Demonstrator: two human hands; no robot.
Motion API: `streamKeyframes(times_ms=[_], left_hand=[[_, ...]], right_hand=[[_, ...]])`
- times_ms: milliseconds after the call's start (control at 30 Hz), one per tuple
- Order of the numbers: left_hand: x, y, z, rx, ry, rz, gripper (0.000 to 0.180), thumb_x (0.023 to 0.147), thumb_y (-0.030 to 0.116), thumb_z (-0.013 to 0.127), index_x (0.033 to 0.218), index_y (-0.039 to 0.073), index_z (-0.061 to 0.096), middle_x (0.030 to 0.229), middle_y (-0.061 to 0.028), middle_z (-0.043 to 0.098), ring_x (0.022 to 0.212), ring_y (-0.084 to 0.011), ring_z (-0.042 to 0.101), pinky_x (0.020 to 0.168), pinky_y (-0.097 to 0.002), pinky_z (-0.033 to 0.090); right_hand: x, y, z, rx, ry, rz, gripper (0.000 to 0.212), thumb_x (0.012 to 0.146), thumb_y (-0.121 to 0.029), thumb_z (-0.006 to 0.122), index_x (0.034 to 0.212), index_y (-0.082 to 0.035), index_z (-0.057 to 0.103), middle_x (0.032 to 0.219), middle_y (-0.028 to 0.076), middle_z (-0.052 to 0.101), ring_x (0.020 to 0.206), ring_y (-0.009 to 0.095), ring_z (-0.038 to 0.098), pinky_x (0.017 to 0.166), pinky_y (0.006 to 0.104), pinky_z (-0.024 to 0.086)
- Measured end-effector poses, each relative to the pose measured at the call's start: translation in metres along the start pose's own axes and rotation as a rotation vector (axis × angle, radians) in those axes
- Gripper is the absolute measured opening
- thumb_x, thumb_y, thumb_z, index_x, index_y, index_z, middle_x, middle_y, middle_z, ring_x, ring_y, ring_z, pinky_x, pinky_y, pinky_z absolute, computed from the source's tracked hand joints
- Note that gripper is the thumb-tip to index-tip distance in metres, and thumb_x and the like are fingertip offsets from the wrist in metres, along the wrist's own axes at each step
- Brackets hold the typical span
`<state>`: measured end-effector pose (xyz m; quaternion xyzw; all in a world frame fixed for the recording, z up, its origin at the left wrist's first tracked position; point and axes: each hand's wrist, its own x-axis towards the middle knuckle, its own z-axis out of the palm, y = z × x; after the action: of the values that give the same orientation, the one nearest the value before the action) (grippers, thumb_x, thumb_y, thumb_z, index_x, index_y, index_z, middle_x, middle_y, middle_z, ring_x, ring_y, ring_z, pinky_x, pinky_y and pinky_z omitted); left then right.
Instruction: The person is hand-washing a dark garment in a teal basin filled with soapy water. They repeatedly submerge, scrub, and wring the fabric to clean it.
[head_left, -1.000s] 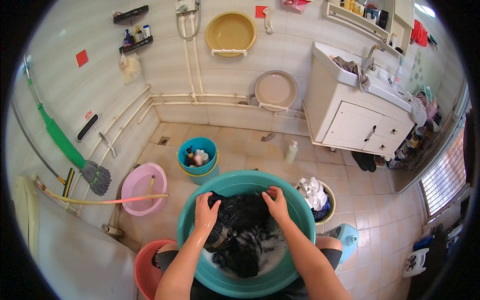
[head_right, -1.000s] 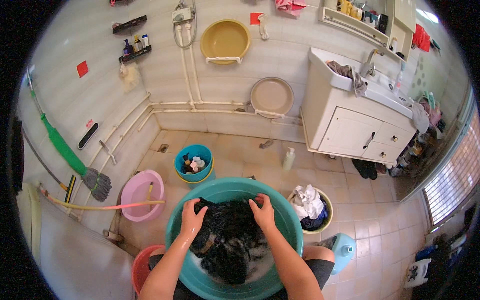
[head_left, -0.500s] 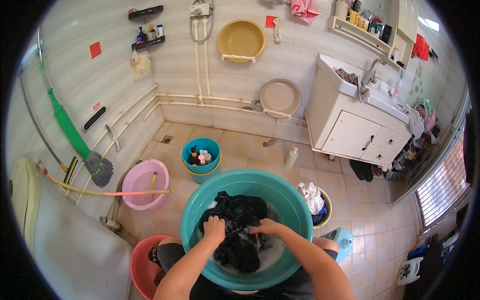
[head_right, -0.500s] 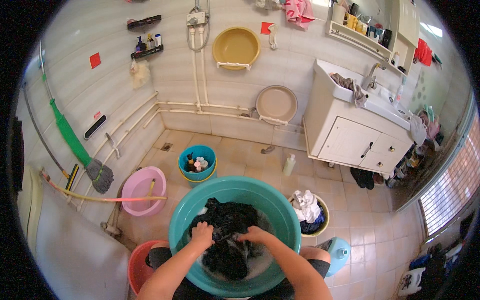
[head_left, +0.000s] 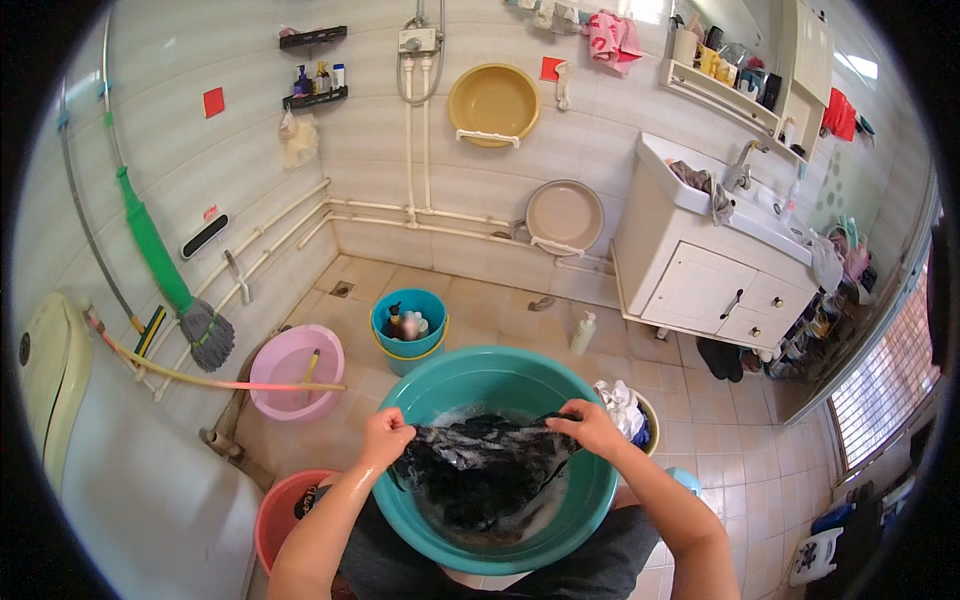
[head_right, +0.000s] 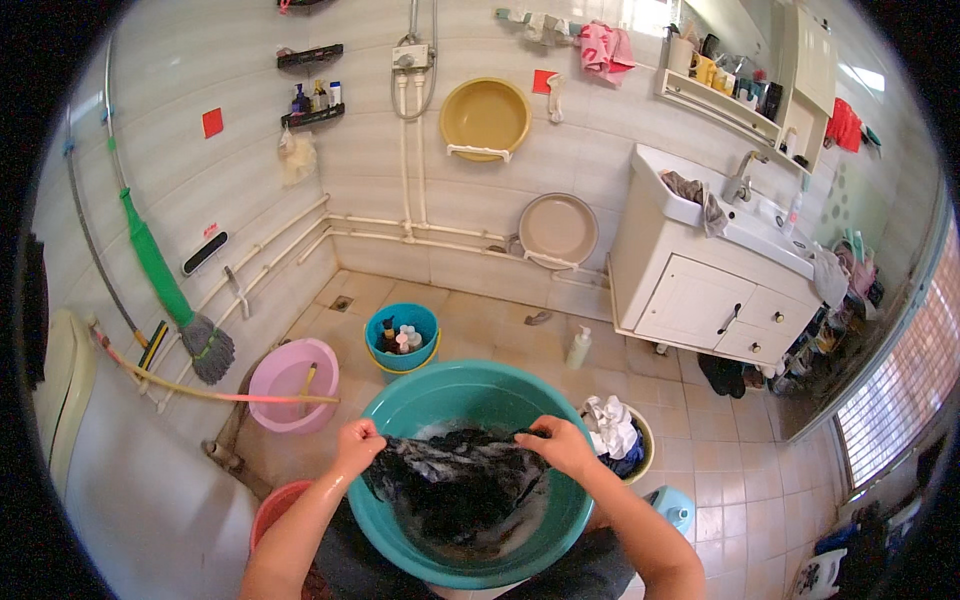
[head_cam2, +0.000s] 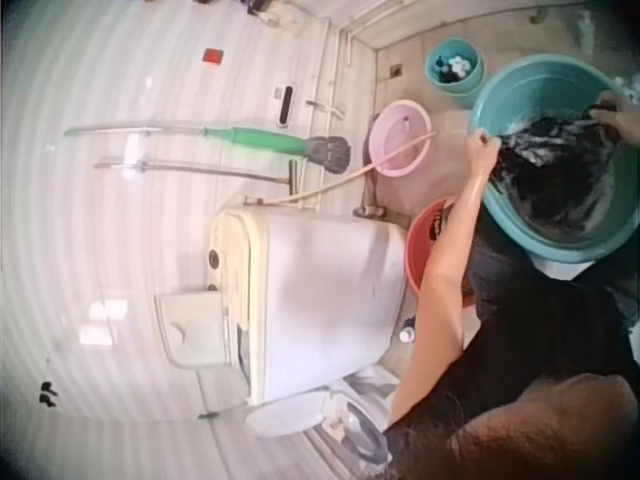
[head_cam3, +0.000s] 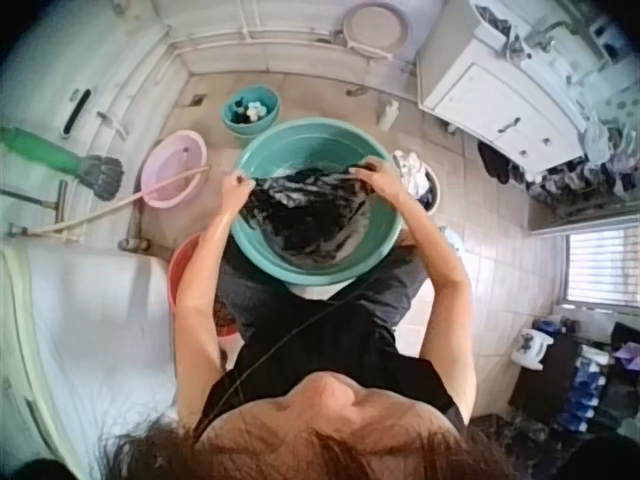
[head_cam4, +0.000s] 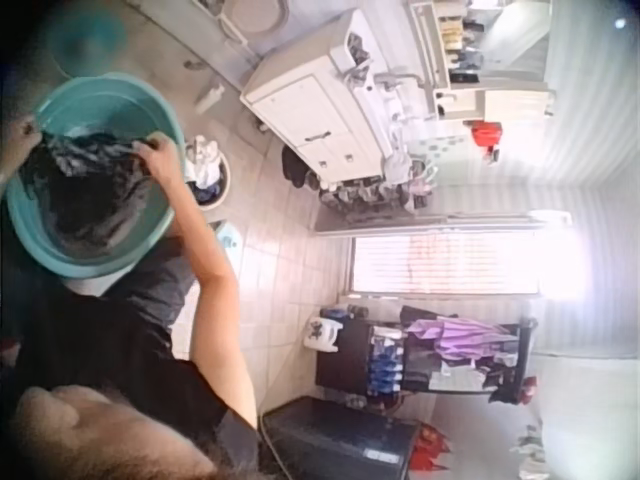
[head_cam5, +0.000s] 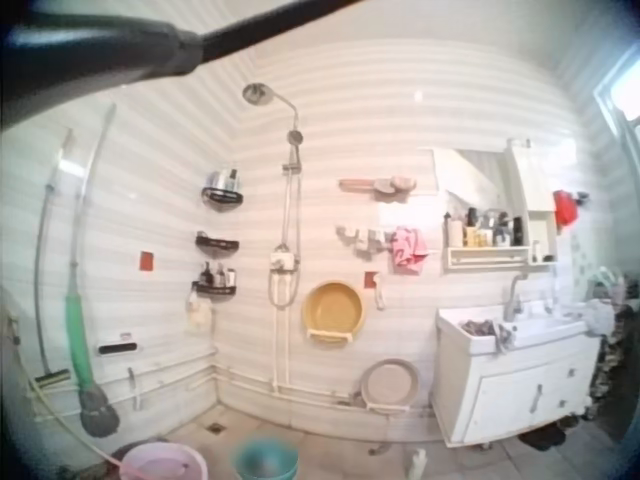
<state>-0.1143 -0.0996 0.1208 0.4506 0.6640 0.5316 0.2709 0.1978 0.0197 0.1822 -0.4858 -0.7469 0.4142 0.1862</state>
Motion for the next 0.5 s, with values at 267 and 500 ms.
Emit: streamKeyframes(times_ms=[267,500], left_hand=[[0.006,0.026,-0.016,-0.273,0.132,-0.116,0.013,0.06,0.002,0.052,0.053,0.004,0.041,0.05,0.0037,0.037,0.049,-0.005,0.035,0.044,-0.0227,0.026],[0.012,0.013,0.011,0.375,0.16,-0.006,0.01,0.062,0.009,0.054,0.062,0.002,0.048,0.054,-0.0106,0.05,0.053,-0.0236,0.05,0.05,-0.0347,0.037]], right_hand=[[-0.009,-0.02,-0.052,-0.112,0.087,-0.006,0.04,0.07,-0.042,0.066,0.086,-0.005,0.064,0.075,0.011,0.061,0.069,0.02,0.058,0.066,0.0296,0.045],[-0.022,-0.031,-0.05,0.19,-0.154,-0.11,0.029,0.074,-0.018,0.067,0.1,-0.005,0.061,0.087,0.004,0.062,0.079,0.01,0.055,0.072,0.0234,0.044]])
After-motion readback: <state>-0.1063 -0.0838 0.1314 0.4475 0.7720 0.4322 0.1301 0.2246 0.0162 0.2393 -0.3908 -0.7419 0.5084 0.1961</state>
